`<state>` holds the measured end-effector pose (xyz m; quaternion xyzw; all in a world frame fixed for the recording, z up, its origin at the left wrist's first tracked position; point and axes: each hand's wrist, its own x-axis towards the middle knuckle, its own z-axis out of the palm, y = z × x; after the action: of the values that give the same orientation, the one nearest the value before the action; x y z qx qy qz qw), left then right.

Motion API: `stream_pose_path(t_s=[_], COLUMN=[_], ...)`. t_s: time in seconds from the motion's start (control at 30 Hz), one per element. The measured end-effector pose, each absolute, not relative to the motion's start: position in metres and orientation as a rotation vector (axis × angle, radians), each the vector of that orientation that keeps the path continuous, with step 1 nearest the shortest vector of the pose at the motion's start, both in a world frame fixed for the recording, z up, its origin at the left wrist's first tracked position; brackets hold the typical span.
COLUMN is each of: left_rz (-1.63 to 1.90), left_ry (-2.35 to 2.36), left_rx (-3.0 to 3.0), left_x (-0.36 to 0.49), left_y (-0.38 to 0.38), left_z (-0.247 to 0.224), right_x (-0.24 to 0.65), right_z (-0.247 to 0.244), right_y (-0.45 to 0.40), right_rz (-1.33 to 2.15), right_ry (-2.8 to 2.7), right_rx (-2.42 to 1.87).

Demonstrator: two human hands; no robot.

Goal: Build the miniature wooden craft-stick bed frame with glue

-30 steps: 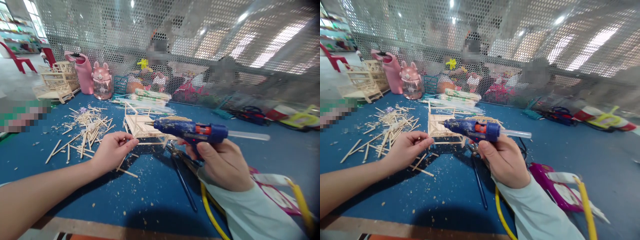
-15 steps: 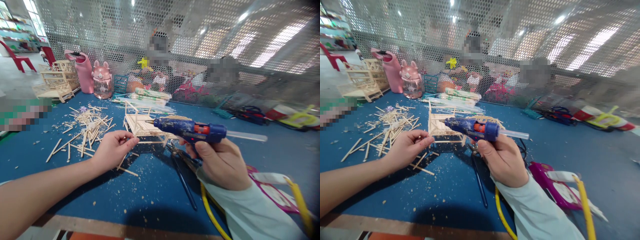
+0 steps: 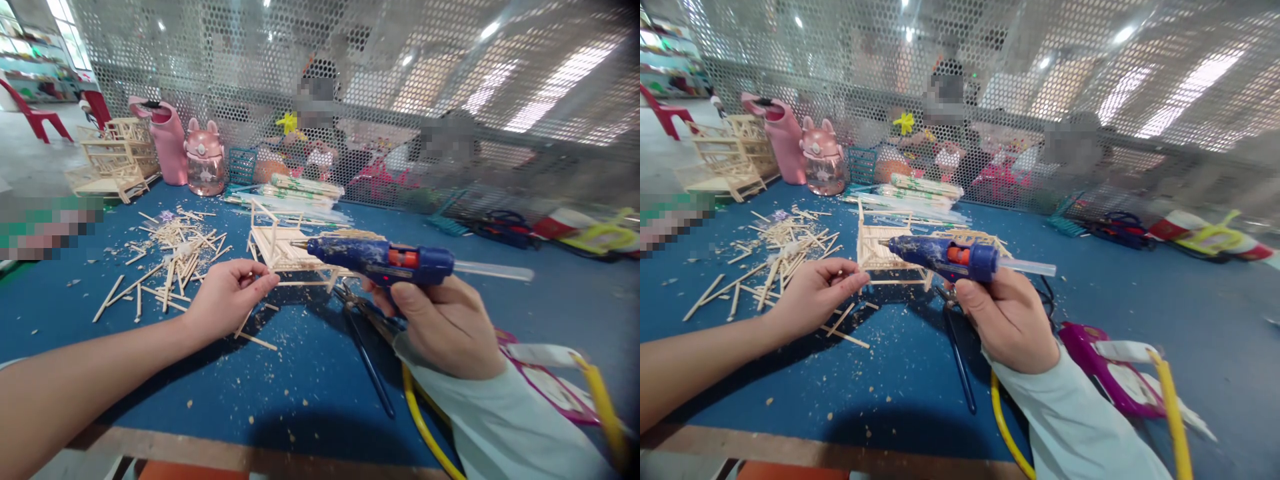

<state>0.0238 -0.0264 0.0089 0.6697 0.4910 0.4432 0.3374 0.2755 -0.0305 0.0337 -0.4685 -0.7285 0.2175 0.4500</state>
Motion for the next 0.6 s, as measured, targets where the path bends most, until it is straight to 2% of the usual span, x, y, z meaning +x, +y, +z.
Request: stream_pose_path(t_s=[0.47, 0.6], left_rz=[1.131, 1.115], left_ry=[1.282, 1.332], left_rx=[1.776, 1.824], left_x=[0.022, 0.021], left_y=[-0.026, -0.024], left_z=[0.008, 0.006], right_x=[0.263, 0.271], right_z=[0.050, 0.054], right_y=[-0.035, -0.022], right_rz=[0.772, 0.537], right_ry=[-1.643, -1.536], right_rx=[-1.021, -0.987])
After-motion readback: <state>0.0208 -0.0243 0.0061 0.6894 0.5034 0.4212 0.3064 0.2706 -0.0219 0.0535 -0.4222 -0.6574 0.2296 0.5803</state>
